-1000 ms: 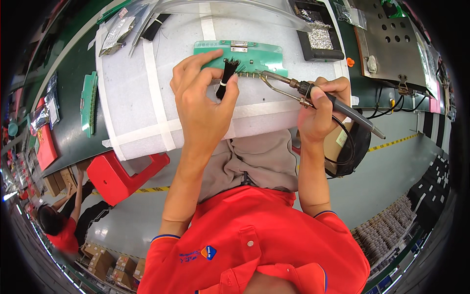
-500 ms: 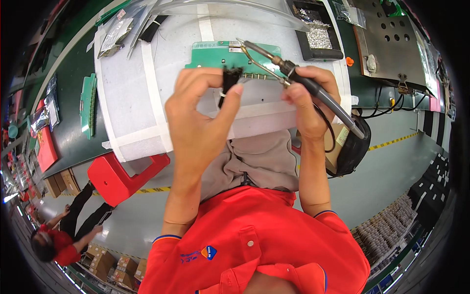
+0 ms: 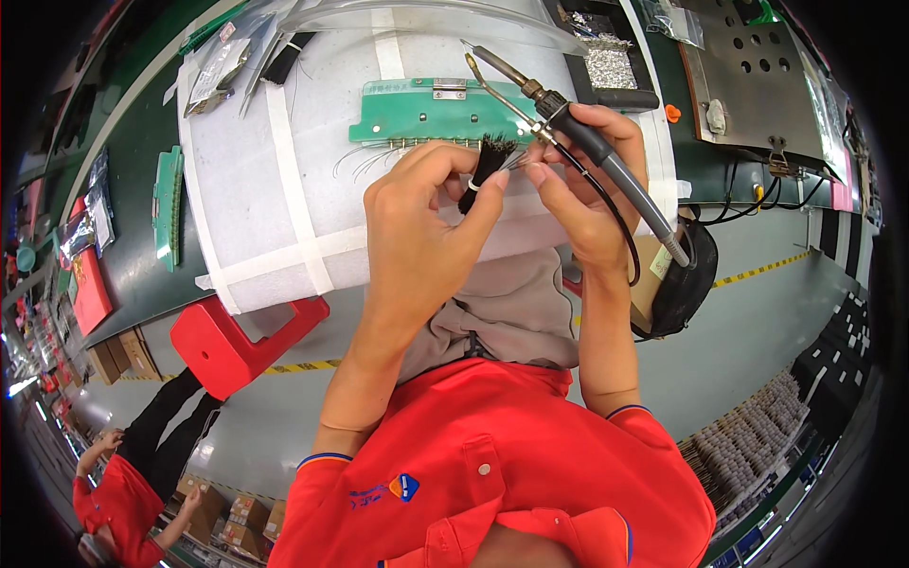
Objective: Soldering electronic components onto a printed circuit board at a factory workstation.
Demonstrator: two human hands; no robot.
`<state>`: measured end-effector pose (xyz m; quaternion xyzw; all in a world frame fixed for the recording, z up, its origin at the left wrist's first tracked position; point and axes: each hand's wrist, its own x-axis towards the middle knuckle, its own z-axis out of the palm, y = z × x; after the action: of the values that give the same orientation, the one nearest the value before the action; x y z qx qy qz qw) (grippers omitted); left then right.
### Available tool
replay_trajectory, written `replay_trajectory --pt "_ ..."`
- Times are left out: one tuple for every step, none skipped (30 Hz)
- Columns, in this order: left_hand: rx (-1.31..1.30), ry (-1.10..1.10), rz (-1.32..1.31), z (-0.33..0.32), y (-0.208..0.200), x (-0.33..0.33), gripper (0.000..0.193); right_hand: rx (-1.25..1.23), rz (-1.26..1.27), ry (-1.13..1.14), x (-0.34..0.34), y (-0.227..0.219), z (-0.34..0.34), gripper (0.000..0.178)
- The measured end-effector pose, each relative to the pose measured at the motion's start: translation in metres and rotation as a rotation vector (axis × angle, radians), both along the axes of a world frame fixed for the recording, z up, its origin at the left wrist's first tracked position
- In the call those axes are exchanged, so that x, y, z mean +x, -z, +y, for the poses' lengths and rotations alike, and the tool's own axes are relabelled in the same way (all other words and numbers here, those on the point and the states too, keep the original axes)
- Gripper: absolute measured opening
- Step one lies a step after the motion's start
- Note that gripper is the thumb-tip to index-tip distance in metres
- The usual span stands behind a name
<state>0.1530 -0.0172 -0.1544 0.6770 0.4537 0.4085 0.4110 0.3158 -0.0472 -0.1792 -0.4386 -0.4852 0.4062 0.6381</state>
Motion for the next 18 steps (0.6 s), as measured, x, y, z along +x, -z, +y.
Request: replay_trajectory --pt "0.0 0.0 0.001 -0.0001 0.0002 -0.0004 0.016 0.0 -0.005 0.015 -0.0003 -0.0002 -0.0001 0.056" --pt "-0.018 -0.016 -0.02 -0.0004 0.0009 -0.0008 0.016 0.0 -0.01 0.03 -0.0007 -0.0001 -0.0002 0.056" --pt "-0.036 -0.031 -0.041 -0.0002 0.0012 -0.0012 0.016 0.0 -0.01 0.031 -0.0008 0.0 0.0002 0.056" --pt "-0.036 -0.03 -0.041 0.0002 0.0015 -0.0021 0.016 0.005 -0.007 0.052 -0.001 0.0002 0.0007 0.056" --pt "-0.058 -0.034 -0.041 0.0007 0.0018 -0.0034 0.017 0.01 -0.003 0.072 -0.001 0.0005 0.0008 0.056" --pt "-0.08 -0.038 -0.04 0.001 0.0018 -0.0043 0.017 0.01 -0.002 0.072 -0.001 0.0007 0.001 0.056" --pt "-0.08 -0.039 -0.04 0.001 0.0017 -0.0044 0.017 0.01 -0.002 0.073 -0.0008 0.0011 0.001 0.056" --pt "-0.086 -0.051 -0.04 0.0009 0.0017 -0.0045 0.017 0.01 -0.001 0.074 -0.0008 0.0013 0.001 0.055" --pt "-0.092 -0.063 -0.04 0.0009 0.0018 -0.0044 0.017 0.01 -0.001 0.074 -0.001 0.0009 0.0014 0.055" --pt "-0.092 -0.063 -0.041 0.0009 0.0026 -0.0045 0.017 0.013 -0.004 0.067 -0.0015 0.0002 0.002 0.055" --pt "-0.084 -0.078 -0.051 0.001 0.0038 -0.0046 0.018 0.017 -0.007 0.06 -0.0017 -0.0003 0.0023 0.055" --pt "-0.076 -0.093 -0.061 0.001 0.0045 -0.0048 0.018 0.017 -0.007 0.06 -0.0017 -0.0001 0.0022 0.055" --pt "-0.076 -0.093 -0.061 0.0008 0.0044 -0.0044 0.018 0.006 -0.001 0.049 -0.0017 0.0001 0.0019 0.055" --pt "-0.071 -0.097 -0.082 0.0004 0.0042 -0.0037 0.018 -0.005 0.004 0.037 -0.0018 0.0001 0.0017 0.055" --pt "-0.066 -0.1 -0.102 0.0003 0.004 -0.0032 0.018 -0.005 0.004 0.037 -0.0023 -0.0007 0.0015 0.055" --pt "-0.065 -0.101 -0.102 0.0003 0.0033 -0.0033 0.018 -0.012 -0.015 0.045 -0.003 -0.0021 0.0012 0.056" --pt "-0.058 -0.104 -0.098 0.0004 0.0022 -0.0034 0.017 -0.018 -0.034 0.054 -0.0035 -0.0028 0.0012 0.056" --pt "-0.05 -0.107 -0.095 0.0003 0.001 -0.0035 0.016 -0.018 -0.034 0.054 -0.0031 -0.0018 0.0011 0.056"
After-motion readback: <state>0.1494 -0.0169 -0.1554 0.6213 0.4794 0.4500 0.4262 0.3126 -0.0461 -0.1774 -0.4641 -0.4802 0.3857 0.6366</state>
